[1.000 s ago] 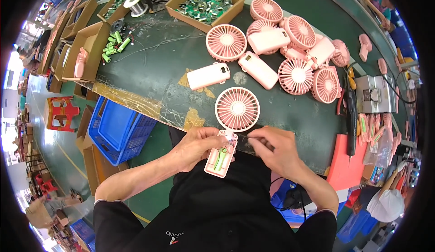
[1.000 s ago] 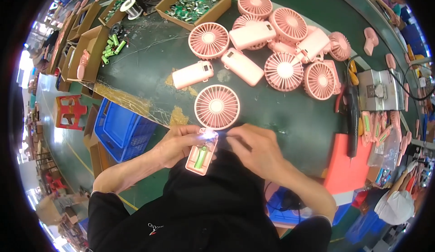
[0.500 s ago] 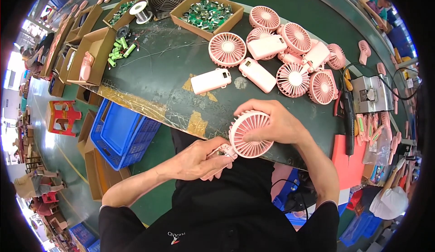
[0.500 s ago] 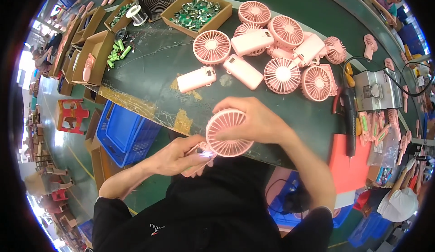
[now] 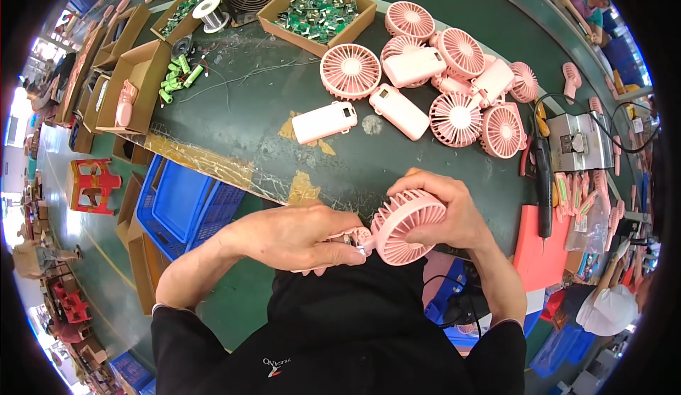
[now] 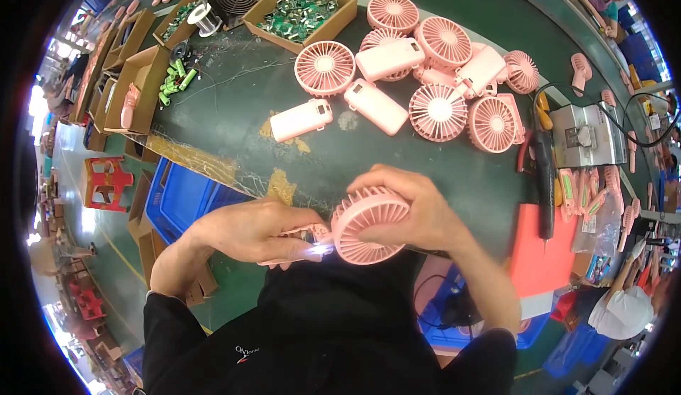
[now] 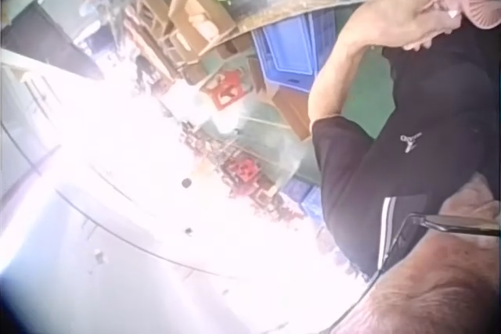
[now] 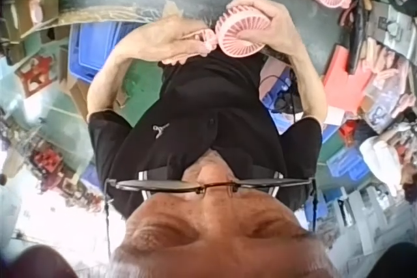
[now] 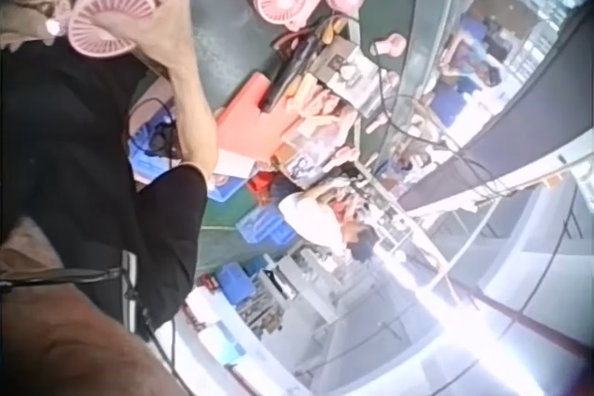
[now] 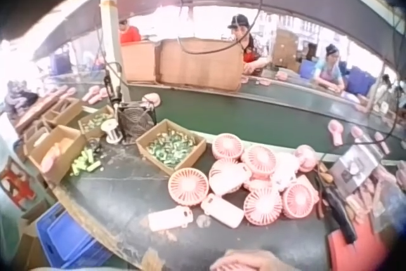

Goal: The person assembles handheld fans by connecting circuit boards and wires inside the fan casings, snapping the plastic housing components together by hand, and fastening the assemblies with an electric screwdriver.

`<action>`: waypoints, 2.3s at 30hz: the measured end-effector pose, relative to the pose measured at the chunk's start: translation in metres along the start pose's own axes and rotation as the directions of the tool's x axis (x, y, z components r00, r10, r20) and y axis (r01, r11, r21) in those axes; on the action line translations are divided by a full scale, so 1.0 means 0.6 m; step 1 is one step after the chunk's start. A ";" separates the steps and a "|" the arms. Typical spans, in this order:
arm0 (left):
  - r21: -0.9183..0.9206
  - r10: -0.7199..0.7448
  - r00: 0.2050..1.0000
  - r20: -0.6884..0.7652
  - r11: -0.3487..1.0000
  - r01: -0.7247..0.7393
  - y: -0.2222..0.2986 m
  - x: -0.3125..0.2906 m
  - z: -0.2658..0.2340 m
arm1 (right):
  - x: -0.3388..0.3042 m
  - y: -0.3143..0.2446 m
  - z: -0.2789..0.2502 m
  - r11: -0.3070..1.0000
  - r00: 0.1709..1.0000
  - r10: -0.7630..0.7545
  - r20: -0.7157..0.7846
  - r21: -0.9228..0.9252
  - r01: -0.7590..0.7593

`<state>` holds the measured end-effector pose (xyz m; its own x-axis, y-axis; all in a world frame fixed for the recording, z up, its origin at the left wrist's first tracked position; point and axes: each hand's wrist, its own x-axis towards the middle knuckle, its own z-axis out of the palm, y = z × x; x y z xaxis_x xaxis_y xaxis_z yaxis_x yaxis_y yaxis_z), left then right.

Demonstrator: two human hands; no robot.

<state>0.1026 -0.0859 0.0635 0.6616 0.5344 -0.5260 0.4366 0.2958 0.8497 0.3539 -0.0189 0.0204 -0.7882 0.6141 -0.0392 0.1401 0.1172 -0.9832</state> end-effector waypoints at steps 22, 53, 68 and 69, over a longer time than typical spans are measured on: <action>-0.345 0.051 0.972 -0.228 0.929 -0.130 -0.019 0.009 -0.005 | -0.051 0.022 0.020 0.986 0.869 0.154 -0.470 0.128 -0.106; -0.492 -0.043 0.539 -0.841 0.474 -0.730 -0.052 0.057 0.086 | -0.029 0.015 0.096 0.931 0.777 0.239 -0.582 0.365 -0.013; -0.085 0.146 0.229 -0.962 0.640 -0.764 -0.085 0.070 0.112 | -0.015 0.012 0.114 0.885 0.773 0.335 -0.539 0.461 -0.062; -0.081 0.149 0.227 -0.962 0.639 -0.765 -0.082 0.071 0.112 | -0.014 0.012 0.113 0.887 0.774 0.331 -0.540 0.458 -0.060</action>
<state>0.1500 -0.1307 -0.0030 -0.3717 0.9273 0.0435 -0.2771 -0.1556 0.9482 0.3208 -0.0758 0.0015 -0.2399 0.9355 -0.2594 -0.1032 -0.2903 -0.9514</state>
